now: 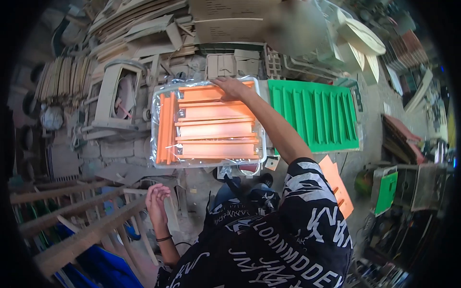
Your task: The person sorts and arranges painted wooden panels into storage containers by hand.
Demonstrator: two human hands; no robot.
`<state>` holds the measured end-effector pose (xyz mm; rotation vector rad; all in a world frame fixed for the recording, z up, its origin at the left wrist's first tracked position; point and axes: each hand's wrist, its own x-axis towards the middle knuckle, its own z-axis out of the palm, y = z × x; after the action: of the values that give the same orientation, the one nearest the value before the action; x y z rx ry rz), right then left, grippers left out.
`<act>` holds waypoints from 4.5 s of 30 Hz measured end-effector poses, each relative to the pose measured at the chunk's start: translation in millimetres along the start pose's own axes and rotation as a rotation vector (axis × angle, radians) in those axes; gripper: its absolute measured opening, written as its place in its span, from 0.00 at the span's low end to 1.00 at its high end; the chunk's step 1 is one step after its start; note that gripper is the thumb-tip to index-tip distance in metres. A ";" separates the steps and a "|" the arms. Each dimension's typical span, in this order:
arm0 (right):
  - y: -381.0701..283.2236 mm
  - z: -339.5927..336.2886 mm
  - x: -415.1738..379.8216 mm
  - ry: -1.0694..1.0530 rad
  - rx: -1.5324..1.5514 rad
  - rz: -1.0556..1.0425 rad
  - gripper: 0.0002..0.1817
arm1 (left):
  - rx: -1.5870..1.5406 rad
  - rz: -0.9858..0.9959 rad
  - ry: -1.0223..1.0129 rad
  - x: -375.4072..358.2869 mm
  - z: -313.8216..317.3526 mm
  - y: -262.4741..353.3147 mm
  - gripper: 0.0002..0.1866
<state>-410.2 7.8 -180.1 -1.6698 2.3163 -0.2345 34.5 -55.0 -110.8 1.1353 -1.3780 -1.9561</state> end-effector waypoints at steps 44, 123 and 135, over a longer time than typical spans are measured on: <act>-17.4 253.4 -663.8 1.036 1.027 1.478 0.29 | 0.723 0.154 -0.293 -74.2 240.2 -67.2 0.14; -152.3 448.3 -979.7 1.387 0.862 2.411 0.30 | 0.772 -0.173 -0.810 -196.0 409.4 -447.5 0.13; -327.0 276.5 -857.5 1.460 0.723 2.375 0.29 | 0.787 0.019 -0.918 -143.0 292.6 -272.3 0.17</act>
<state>225.2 723.1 -238.9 2.3212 2.2182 -1.3737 -116.3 308.3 -270.5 0.4174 -2.7774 -2.0409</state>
